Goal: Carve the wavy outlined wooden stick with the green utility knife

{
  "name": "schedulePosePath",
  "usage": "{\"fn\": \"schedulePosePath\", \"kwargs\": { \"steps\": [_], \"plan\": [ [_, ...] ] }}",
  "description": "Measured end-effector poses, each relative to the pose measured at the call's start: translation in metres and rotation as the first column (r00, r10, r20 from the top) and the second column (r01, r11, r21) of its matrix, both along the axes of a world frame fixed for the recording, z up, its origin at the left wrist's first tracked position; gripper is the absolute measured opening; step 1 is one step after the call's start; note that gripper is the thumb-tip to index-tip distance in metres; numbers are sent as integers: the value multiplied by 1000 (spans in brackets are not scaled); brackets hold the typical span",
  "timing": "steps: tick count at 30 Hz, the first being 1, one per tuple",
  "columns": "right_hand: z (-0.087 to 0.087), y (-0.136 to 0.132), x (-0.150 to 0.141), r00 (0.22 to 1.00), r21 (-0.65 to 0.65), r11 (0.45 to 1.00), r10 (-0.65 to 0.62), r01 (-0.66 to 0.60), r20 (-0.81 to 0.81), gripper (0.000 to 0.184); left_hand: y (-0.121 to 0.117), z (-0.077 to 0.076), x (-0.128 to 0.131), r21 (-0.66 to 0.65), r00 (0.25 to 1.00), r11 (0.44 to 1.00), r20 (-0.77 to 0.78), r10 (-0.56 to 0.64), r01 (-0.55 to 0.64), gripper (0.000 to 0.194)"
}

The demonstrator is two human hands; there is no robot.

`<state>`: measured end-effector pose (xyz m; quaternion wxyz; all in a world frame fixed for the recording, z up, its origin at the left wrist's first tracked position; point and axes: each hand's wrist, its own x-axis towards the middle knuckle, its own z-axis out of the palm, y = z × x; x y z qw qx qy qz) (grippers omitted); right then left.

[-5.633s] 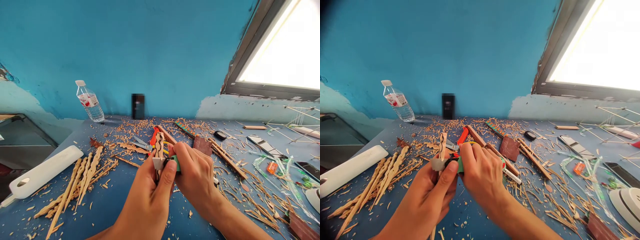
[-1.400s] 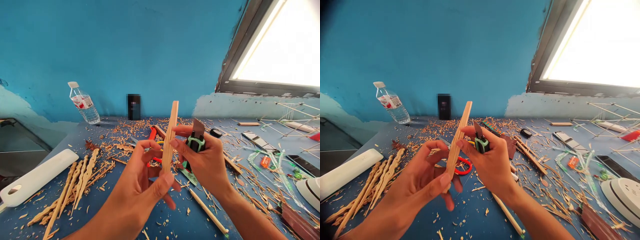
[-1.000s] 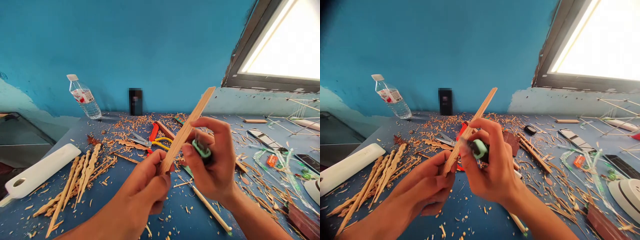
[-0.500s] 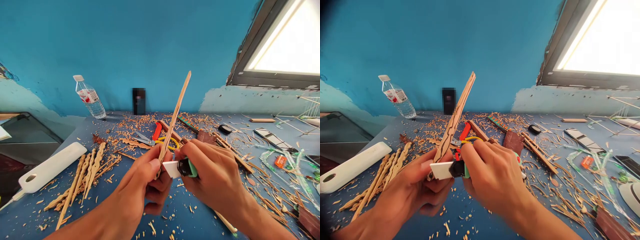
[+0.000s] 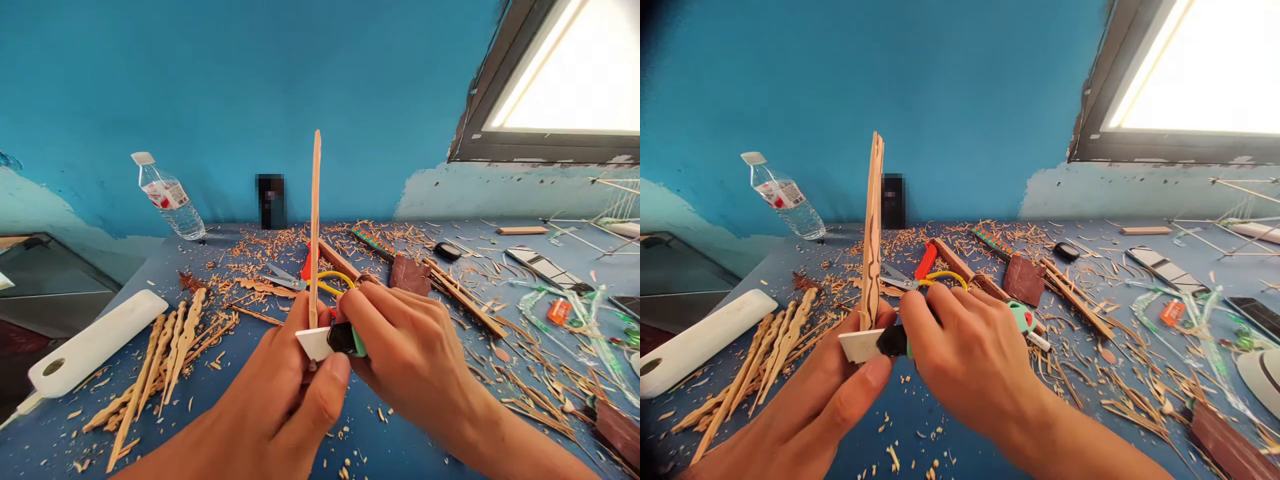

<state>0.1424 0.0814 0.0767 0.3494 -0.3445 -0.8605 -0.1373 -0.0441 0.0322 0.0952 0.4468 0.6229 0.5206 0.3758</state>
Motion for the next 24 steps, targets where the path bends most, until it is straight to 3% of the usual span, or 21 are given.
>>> {"fn": "schedulePosePath", "kwargs": {
  "steps": [5,10,16,20,24],
  "plan": [
    [-3,1,0,999,5,999,-38,38,14,22,-9,-12,-2,15,980,997,-183,83,-82,53],
    [-8,2,-3,994,-3,995,-104,104,29,18,-9,-10,17,60,961,973,-154,228,-221,39],
    [-14,7,-9,978,10,979,-206,205,35,22,5,-17,21,69,965,977,-161,209,-201,40],
    [-17,15,-6,995,-47,994,-100,100,-8,17,9,-17,17,35,990,990,-15,140,-139,41],
    [-16,18,-2,999,-96,995,1,-5,-41,15,5,-8,13,-60,987,991,95,127,-122,37]
  ]
}}
